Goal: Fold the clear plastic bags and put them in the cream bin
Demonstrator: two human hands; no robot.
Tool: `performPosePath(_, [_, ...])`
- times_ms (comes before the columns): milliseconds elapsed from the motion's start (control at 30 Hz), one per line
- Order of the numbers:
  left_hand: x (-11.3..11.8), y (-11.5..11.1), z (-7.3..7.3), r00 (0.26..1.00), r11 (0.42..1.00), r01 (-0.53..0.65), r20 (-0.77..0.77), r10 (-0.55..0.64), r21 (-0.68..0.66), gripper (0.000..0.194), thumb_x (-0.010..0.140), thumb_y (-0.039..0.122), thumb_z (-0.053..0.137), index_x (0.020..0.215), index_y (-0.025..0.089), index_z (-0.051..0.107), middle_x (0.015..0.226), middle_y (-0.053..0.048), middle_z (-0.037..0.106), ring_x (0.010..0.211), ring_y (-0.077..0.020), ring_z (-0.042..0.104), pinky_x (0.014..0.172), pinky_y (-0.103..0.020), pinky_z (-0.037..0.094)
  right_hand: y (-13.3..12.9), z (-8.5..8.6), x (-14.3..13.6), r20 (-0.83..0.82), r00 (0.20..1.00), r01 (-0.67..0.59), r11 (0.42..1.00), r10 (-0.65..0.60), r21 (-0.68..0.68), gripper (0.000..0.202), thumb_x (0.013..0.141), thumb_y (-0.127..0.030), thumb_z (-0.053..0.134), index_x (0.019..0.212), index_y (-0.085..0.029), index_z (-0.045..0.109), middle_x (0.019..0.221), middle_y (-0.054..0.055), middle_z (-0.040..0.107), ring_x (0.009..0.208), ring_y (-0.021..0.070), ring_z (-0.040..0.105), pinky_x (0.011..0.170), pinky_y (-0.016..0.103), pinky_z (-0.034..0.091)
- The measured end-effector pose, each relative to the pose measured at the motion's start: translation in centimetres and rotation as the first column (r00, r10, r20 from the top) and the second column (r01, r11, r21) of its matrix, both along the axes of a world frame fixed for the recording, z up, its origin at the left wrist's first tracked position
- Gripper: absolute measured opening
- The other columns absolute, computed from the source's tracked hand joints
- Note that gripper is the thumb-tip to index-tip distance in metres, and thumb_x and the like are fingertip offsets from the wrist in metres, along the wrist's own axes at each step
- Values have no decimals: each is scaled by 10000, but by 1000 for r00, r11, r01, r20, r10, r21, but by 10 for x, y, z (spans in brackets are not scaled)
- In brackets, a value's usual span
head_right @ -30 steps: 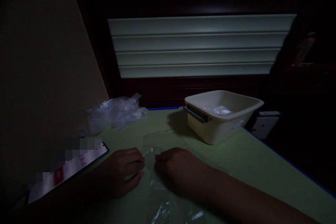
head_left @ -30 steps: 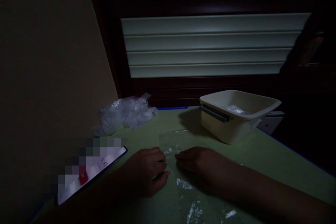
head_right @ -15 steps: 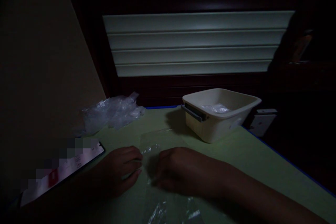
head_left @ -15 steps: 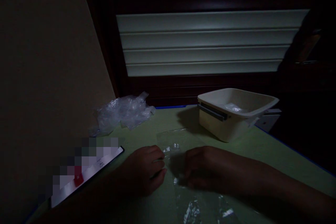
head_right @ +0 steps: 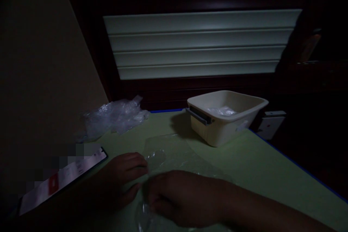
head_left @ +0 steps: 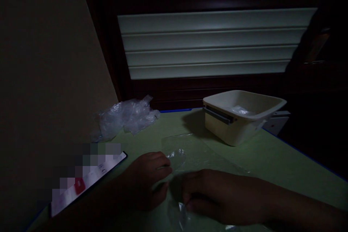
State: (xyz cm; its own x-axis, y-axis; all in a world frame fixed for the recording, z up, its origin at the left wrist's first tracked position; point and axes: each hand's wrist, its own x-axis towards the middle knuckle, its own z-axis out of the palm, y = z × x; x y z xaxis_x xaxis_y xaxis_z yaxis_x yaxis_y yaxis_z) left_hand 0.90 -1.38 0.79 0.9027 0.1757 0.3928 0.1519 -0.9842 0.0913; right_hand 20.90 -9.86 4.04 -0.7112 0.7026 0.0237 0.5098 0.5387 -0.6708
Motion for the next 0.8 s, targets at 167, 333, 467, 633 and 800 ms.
performPosePath(167, [0,1,-1,998,994,43,60,-37,-102,310,662,148,473,953,137,581,913,-101,579,825,-216,514,716,-357,446,5,0,2,-152,981,86,973,-120,-214,86,827,-129,463,778,-153,529,716,-16,496,645,96,451,605,205,383])
performPosePath(333, [4,-5,-1,997,975,51,64,-38,-215,230,654,133,544,873,147,615,878,-82,576,814,-204,510,723,-337,429,8,-5,4,-309,935,72,949,-172,-308,96,850,-181,455,764,-158,489,725,-23,457,664,89,418,622,207,361])
performPosePath(467, [7,-6,-2,993,965,73,111,-46,-253,133,701,119,569,811,152,636,860,-72,587,804,-186,520,723,-314,416,12,-12,4,-393,896,44,920,-209,-390,144,858,-280,474,776,-162,473,725,-27,432,645,87,388,594,211,342])
performPosePath(633, [7,-4,-6,992,962,69,121,-38,-265,149,709,110,594,837,172,640,899,-64,588,827,-183,527,742,-312,413,15,-21,4,-437,842,42,845,-317,-532,263,813,-411,538,765,-162,470,722,-15,479,652,97,444,621,246,354])
performPosePath(800, [6,-7,-6,992,952,81,115,-48,-297,162,753,121,578,876,204,643,925,-43,588,853,-167,530,763,-300,417,19,-24,4,-452,786,58,778,-422,-626,382,744,-525,579,763,-163,456,712,-5,521,622,104,488,631,277,382])
